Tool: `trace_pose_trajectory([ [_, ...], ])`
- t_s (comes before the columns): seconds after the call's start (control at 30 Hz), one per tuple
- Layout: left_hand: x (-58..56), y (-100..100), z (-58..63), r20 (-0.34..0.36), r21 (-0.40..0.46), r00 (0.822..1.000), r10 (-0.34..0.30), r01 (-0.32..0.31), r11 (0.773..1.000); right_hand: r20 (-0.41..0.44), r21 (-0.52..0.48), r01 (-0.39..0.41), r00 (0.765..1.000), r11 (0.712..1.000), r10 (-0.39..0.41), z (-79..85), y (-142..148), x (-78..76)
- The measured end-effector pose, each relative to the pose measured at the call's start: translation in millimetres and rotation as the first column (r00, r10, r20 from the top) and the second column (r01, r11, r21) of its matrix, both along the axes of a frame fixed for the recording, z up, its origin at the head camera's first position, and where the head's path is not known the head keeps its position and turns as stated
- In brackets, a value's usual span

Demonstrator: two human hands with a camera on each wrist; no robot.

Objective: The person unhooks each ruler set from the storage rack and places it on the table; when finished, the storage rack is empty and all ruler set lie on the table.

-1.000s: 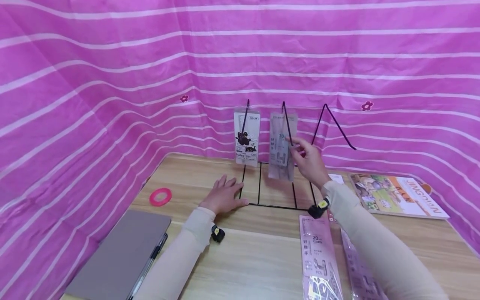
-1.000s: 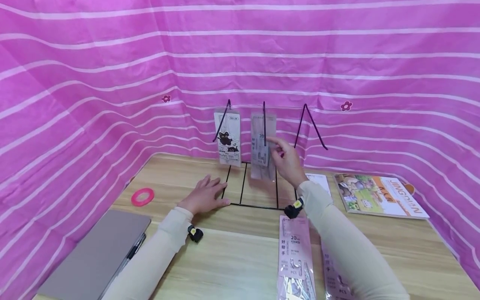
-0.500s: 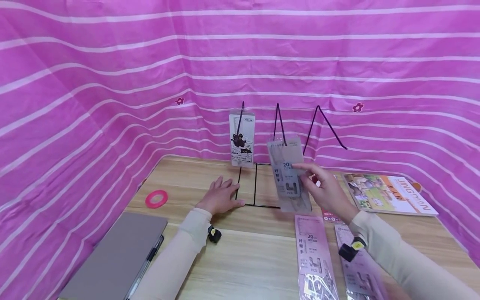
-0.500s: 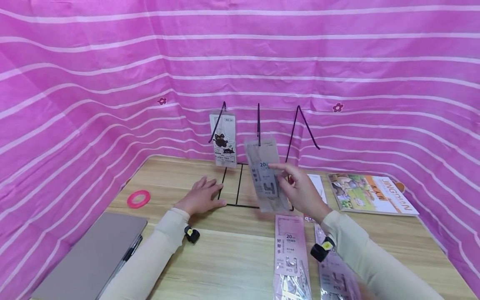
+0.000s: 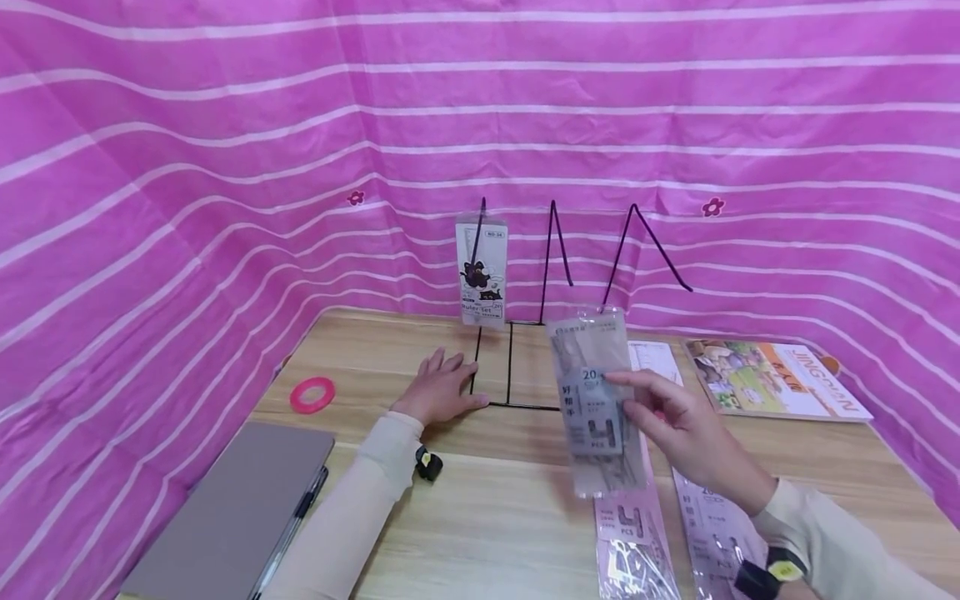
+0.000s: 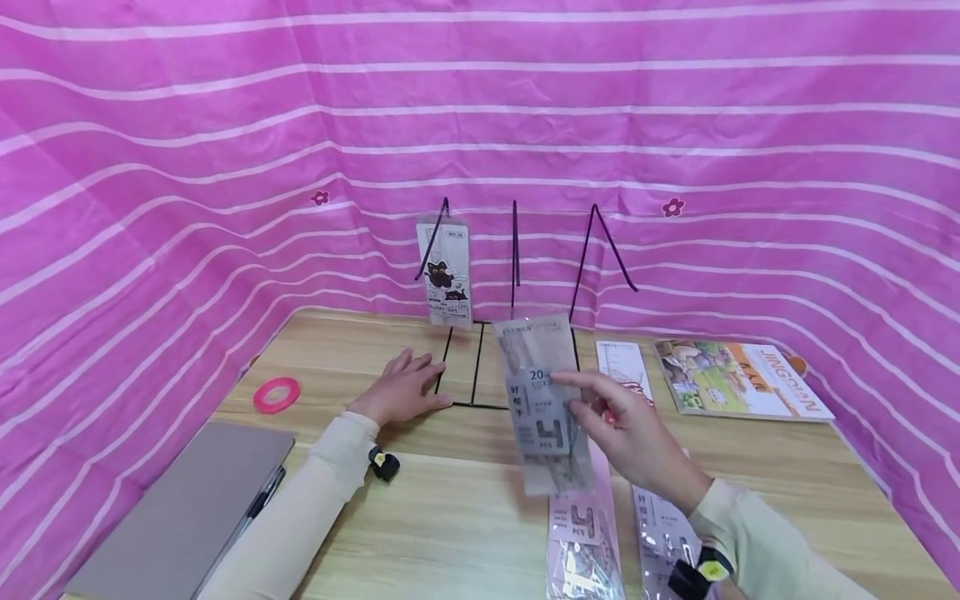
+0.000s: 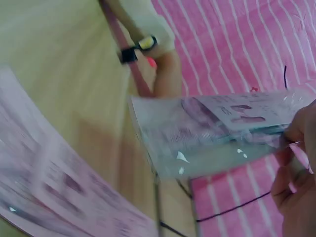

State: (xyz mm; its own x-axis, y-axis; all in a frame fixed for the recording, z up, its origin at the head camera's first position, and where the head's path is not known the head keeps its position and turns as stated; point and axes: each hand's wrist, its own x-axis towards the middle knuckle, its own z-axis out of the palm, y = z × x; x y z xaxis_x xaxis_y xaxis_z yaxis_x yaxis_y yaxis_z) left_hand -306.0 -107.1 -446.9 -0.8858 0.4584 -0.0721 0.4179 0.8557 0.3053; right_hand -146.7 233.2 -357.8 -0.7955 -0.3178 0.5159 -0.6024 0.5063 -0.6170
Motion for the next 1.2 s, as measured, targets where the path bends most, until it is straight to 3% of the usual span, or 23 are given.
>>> trace_pose_trajectory([
  [0.07,-0.4,-1,0.8,-0.006,-0.002,1.0,-0.004,0.004,1.0,0.051,-0.017,-0.013,0.999,1.0,0.014,-7.9,-2,7.8],
  [0.17,-1.4,-1,2.3,-0.013,-0.001,1.0,-0.01,0.01,1.0,0.196,-0.036,-0.02,0.98,0.999,0.026,-21.1,-6,17.6],
  [0.3,-2.7,-2,3.8,-0.013,0.001,1.0,-0.009,0.009,1.0,0.439,-0.045,0.003,0.898,0.999,0.017,-37.4,-16,23.2],
  [0.37,-2.6,-2,4.0,-0.009,-0.003,1.0,-0.007,0.007,1.0,0.51,-0.02,0.028,0.86,0.999,-0.014,-44.9,-22,22.5],
  [0.43,-2.2,-2,3.5,-0.008,-0.003,1.0,-0.003,0.003,1.0,0.537,0.024,0.055,0.841,0.998,-0.059,-51.8,-28,20.1],
  [0.5,-1.6,-3,2.9,-0.007,-0.005,1.0,-0.002,0.002,1.0,0.527,0.076,0.068,0.844,0.995,-0.098,-58.1,-33,16.9],
  [0.73,-1.5,-1,1.3,0.0,0.018,1.0,-0.015,0.015,1.0,0.395,0.28,0.083,0.898,0.956,-0.194,-71.2,-40,10.1],
  [0.9,-4.2,-1,1.0,0.0,0.0,1.0,-0.009,0.009,1.0,0.344,0.386,0.114,0.903,0.915,-0.258,-75.3,-43,6.0],
  [1.1,-4.3,-1,0.5,0.009,0.0,1.0,-0.009,0.009,1.0,0.393,0.368,0.127,0.877,0.921,-0.277,-76.9,-38,0.9],
  [1.2,-3.2,-1,1.5,0.016,0.011,1.0,-0.01,0.01,1.0,0.32,0.359,0.188,0.896,0.914,-0.309,-72.3,-23,-12.2],
])
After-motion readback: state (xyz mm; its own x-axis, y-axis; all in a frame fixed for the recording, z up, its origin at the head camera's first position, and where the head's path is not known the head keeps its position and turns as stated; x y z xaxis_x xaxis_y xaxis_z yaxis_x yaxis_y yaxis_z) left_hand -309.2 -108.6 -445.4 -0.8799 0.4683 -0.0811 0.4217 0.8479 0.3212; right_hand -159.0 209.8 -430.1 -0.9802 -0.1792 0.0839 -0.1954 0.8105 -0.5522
